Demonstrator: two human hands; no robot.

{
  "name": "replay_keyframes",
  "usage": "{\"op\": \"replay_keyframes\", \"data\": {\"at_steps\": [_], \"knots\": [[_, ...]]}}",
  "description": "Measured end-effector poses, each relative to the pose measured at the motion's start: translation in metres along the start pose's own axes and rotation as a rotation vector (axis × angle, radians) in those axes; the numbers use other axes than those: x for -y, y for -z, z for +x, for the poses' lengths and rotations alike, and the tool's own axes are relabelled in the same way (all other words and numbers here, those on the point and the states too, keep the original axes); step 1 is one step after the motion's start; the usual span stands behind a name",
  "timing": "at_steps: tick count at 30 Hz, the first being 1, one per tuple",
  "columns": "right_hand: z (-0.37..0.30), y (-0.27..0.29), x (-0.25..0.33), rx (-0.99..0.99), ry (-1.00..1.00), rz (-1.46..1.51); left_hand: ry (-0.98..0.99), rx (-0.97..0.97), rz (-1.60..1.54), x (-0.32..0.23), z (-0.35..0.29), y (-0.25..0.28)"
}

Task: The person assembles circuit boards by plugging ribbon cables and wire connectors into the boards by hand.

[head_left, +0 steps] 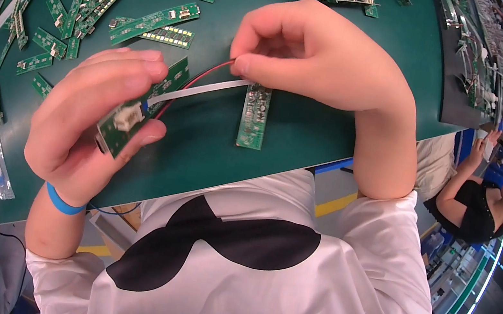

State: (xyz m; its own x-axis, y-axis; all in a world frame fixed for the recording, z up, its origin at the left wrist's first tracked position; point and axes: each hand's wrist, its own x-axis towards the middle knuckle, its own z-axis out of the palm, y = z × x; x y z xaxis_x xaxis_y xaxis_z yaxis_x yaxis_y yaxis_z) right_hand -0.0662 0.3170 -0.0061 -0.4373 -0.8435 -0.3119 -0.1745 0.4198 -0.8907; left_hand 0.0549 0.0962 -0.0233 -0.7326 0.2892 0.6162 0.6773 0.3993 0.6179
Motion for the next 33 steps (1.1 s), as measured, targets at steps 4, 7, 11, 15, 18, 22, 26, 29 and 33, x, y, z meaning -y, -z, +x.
{"op": "replay_keyframes", "data": {"at_steps": [4,7,11,15,18,22,26,29,33], "knots": [[0.002,0.001,0.000,-0.068,0.102,0.066,0.196,-0.164,-0.098,-0.001,-0.012,-0.001],[0.001,0.005,-0.001,-0.062,0.135,0.075,0.358,-0.287,-0.352,0.002,-0.016,-0.006],[-0.001,0.009,-0.002,-0.110,0.176,0.143,0.299,-0.304,-0.332,0.004,-0.015,-0.010],[-0.002,0.011,-0.003,-0.148,0.137,0.208,0.187,-0.272,-0.214,0.005,-0.012,-0.010],[-0.005,0.010,0.001,-0.204,0.131,0.390,0.190,-0.302,-0.169,0.006,-0.013,-0.011],[-0.006,0.015,-0.003,-0.206,0.149,0.473,0.222,-0.409,-0.254,0.008,-0.016,-0.014],[-0.003,0.015,-0.002,-0.175,0.165,0.667,0.231,-0.396,-0.325,0.007,-0.016,-0.014],[-0.002,0.007,0.019,-0.214,0.071,0.693,0.397,-0.323,-0.432,0.000,-0.017,-0.011],[0.005,-0.006,0.010,-0.301,0.253,0.556,0.498,-0.301,-0.503,0.000,-0.016,-0.018]]}}
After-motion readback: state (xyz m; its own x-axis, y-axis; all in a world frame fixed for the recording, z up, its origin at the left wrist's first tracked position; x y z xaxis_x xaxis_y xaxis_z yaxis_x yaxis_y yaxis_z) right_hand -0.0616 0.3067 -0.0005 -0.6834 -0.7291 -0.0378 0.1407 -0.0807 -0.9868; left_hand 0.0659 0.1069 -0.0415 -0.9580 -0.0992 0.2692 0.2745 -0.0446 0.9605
